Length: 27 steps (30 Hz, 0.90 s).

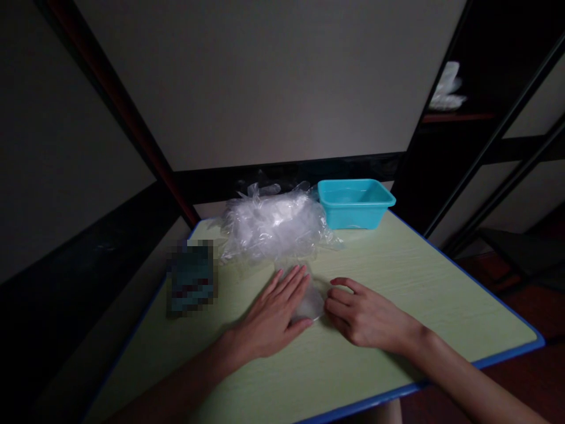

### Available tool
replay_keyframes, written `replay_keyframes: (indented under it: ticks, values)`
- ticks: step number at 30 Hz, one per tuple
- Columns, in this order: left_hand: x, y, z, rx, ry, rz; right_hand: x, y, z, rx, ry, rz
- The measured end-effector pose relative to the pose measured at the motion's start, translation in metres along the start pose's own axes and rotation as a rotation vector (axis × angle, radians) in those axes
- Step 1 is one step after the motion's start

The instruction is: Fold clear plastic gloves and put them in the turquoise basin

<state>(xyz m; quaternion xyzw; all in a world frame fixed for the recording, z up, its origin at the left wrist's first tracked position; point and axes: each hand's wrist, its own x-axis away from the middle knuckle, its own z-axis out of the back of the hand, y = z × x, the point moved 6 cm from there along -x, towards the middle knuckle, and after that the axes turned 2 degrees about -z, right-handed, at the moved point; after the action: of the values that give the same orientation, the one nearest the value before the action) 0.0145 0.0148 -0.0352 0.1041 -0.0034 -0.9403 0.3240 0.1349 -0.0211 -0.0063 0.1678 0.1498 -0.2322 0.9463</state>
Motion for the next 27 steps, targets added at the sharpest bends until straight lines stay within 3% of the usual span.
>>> replay_keyframes:
  ticks: [7,13,23,27]
  values:
    - [0.000,-0.002,-0.008,0.012,-0.049,-0.004,0.001,0.000,-0.011,0.051,-0.080,0.011]
    - [-0.002,-0.002,0.000,0.063,0.025,-0.009,0.002,-0.002,-0.010,0.019,-0.064,-0.002]
    - [0.003,0.018,0.020,0.195,0.188,-0.323,0.023,-0.031,0.001,0.003,-0.166,-0.052]
    - [0.004,0.020,0.019,0.211,0.178,-0.351,0.023,-0.034,0.006,-0.059,-0.166,-0.109]
